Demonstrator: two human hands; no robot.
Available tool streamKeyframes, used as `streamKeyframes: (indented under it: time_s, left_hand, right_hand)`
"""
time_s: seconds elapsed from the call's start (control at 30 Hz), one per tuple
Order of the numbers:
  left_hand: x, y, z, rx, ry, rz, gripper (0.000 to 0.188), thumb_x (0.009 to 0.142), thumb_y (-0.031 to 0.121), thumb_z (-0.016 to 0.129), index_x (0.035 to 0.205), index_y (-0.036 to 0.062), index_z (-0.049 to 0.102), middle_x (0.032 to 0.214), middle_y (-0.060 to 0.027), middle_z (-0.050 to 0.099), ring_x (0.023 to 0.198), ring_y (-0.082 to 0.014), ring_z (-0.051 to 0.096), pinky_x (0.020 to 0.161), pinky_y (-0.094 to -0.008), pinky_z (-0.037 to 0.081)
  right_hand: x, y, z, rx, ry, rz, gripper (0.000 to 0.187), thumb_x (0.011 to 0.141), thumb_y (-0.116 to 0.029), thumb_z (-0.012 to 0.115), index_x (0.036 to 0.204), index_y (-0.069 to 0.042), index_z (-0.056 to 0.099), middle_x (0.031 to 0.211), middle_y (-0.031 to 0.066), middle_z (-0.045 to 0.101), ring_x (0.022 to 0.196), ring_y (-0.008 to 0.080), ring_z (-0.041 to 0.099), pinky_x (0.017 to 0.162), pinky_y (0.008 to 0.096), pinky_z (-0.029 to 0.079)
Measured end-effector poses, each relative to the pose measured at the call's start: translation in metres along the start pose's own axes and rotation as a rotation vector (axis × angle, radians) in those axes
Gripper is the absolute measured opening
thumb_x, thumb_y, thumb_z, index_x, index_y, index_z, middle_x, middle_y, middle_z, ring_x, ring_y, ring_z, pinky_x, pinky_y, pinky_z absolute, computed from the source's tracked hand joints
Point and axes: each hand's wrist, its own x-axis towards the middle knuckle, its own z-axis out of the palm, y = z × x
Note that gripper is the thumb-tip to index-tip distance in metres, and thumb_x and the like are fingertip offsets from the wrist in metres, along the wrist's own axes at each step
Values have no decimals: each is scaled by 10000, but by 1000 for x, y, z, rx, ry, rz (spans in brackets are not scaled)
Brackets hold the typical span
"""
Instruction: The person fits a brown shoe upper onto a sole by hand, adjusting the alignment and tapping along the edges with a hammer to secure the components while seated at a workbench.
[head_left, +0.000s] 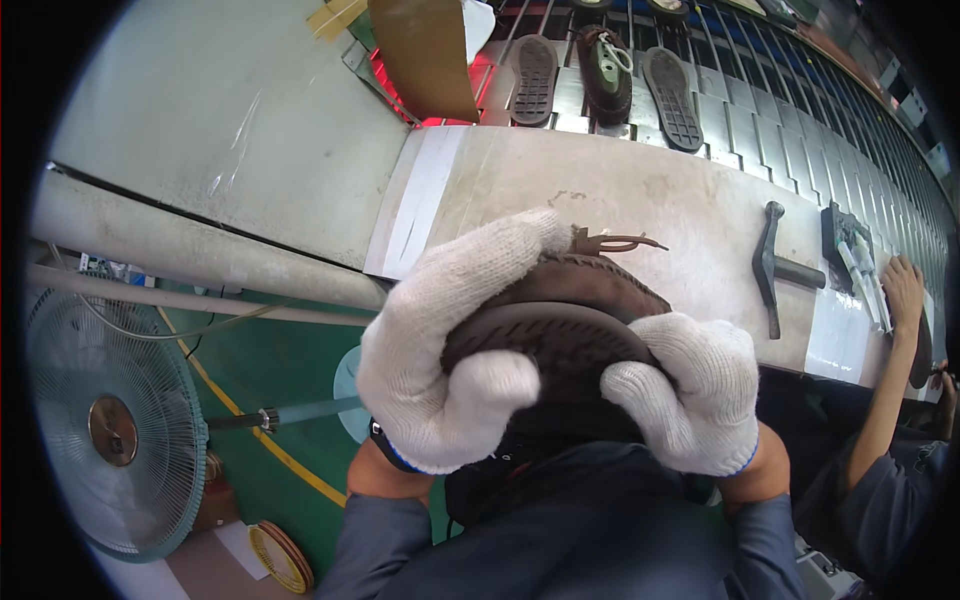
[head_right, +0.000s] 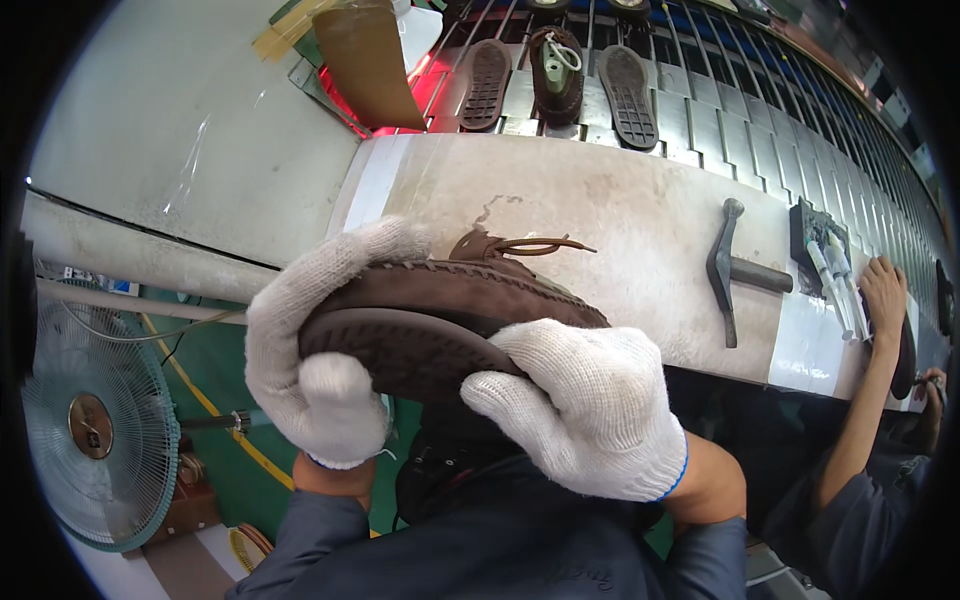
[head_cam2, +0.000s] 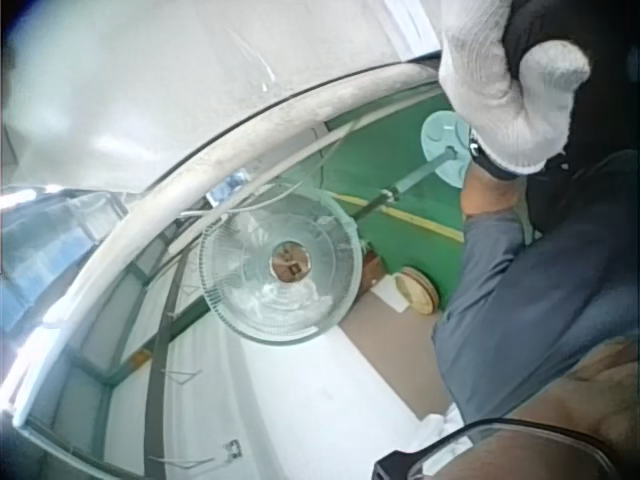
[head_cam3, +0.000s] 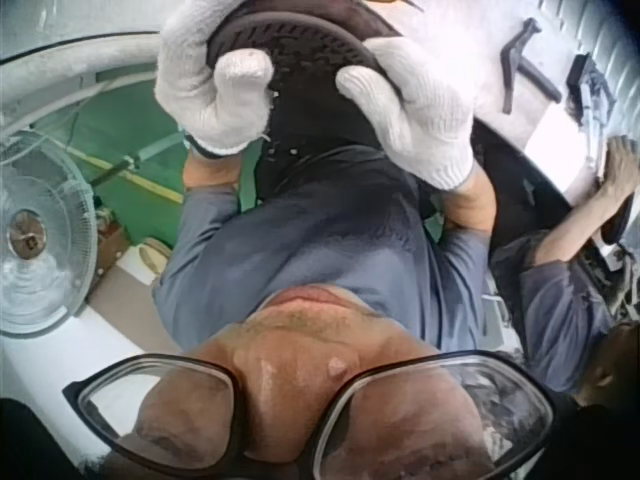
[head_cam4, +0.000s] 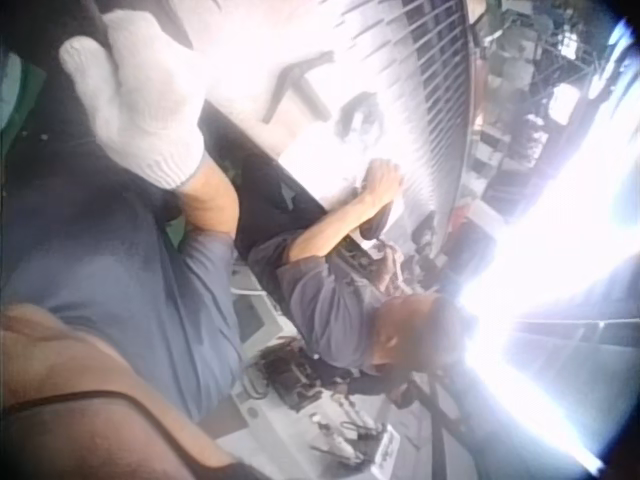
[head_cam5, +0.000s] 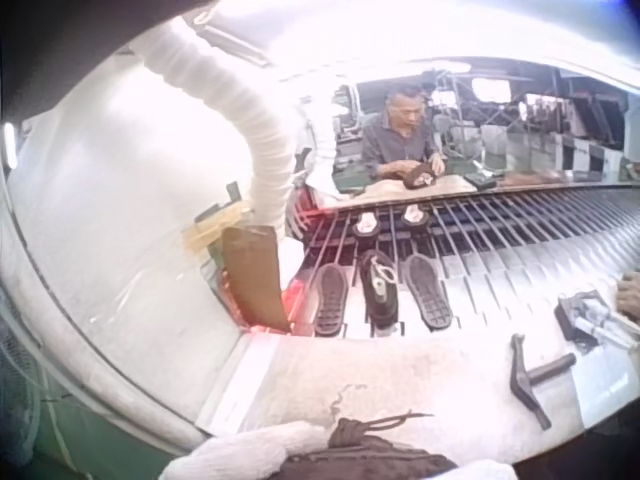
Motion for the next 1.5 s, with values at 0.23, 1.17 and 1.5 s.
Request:
streamKeyframes:
  time_s: [0.23, 1.17, 1.5]
  left_hand:
    - [-2, -5, -12, -10, -51, 88, 609, 1036, 520, 754, 1235, -44, 636, 1220, -344, 739, 1089, -433, 776, 960, -507, 651]
    - [-89, -84, 20, -199, -3, -273, 343, 988, -14, 695, 1324, -75, 725, 1442, -238, 712, 1358, -285, 673, 1201, -411, 474]
    - [-65, -78, 23, -123, -57, -270, 238, 862, -59, 772, 1089, 7, 745, 1254, -148, 745, 1155, -208, 707, 1052, -351, 546]
  right_hand:
    - [2, -6, 4, 29, -55, -19, 235, 913, -221, 890, 1027, -54, 770, 790, 132, 738, 683, 327, 748, 608, 401, 575]
    - [-2, 49, -6, -590, -238, -37, 228, 858, -104, 865, 1048, -48, 753, 1454, 197, 696, 1055, 392, 763, 911, 426, 610]
    - [-2, 56, -6, -651, -257, -70, 261, 820, -147, 903, 1012, -54, 753, 1340, 184, 755, 1006, 376, 772, 859, 422, 618]
